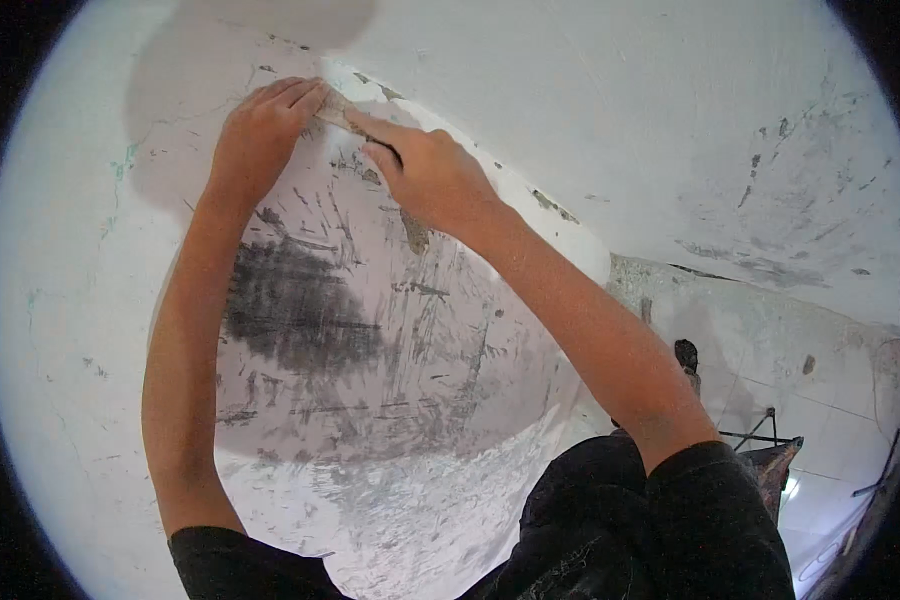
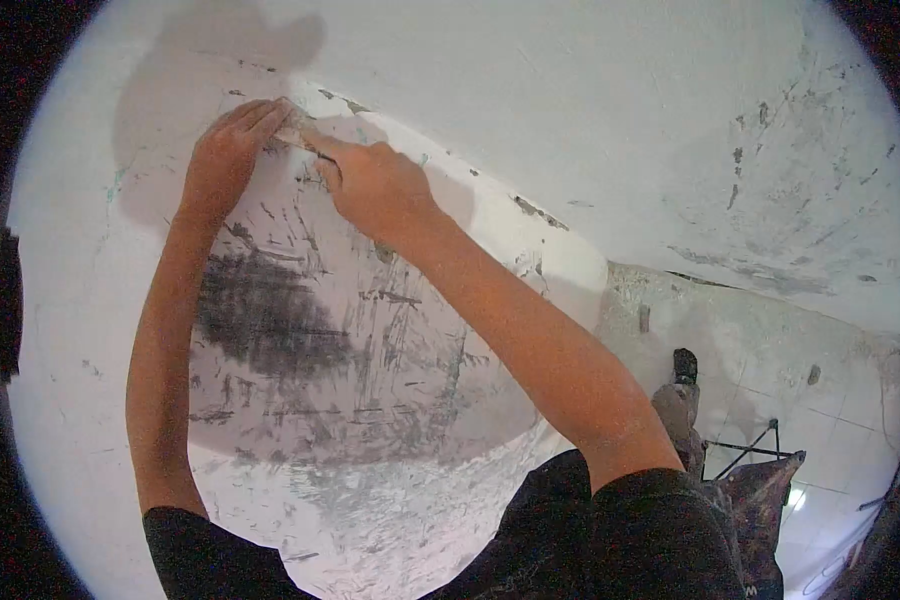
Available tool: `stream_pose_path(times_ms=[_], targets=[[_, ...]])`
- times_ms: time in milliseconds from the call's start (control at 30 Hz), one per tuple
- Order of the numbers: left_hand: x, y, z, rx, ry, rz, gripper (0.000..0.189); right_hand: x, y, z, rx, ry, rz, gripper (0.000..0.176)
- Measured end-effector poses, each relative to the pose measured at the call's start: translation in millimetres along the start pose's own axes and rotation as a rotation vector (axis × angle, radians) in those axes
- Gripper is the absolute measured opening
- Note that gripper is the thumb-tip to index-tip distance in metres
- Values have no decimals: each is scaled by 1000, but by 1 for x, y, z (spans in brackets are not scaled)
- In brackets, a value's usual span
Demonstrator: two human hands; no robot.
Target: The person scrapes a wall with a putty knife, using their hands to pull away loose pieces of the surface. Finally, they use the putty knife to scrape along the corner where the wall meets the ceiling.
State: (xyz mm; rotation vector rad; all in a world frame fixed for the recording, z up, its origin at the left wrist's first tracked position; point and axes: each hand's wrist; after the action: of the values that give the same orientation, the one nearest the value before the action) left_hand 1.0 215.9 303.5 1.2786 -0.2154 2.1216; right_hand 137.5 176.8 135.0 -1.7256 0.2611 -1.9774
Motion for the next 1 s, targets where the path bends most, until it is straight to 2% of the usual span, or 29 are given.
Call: stream_pose_path(times_ms=[100,200,367,433,500,600,667,733,833,933,1000], targets=[[5,-3,2,-18,-4,4,41,8,-1,2,64,-23,-22,37],[2,-3,3,-22,15,-2,42,5,-3,-1,-12,-22,-24,38],[3,-2,5,-35,51,-30,42,8,-7,7,34,-14,-4,38],[4,-6,9,41,14,20,42,9,-1,4,62,-41,-14,38],[9,0,3,8,12,-13,42,14,2,8,101,-14,-21,38],[8,-3,7,-21,9,-24,42,15,-5,2,32,-30,-33,38],[7,0,7,-23,-1,-4,42,14,2,-6,46,-31,-12,38],[8,6,9,-60,20,-66,38,15,-3,-3,48,-24,26,38],[9,-5,11,-55,25,-14,36,15,-4,-1,62,-34,-47,38],[11,0,7,-53,39,-39,35,12,-8,1,48,-45,12,37],[13,-7,10,-32,25,-26,36,11,-12,3,-33,-19,6,36]])
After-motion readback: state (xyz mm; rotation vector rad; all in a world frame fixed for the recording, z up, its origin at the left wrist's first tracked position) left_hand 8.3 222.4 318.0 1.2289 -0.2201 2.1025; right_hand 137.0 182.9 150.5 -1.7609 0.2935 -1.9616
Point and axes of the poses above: each hand's wrist, its own y-axis away from the middle knuckle, its own z-axis out of the back of the hand, x = y × z, and after that the axes turned 14 degrees about x, right-handed
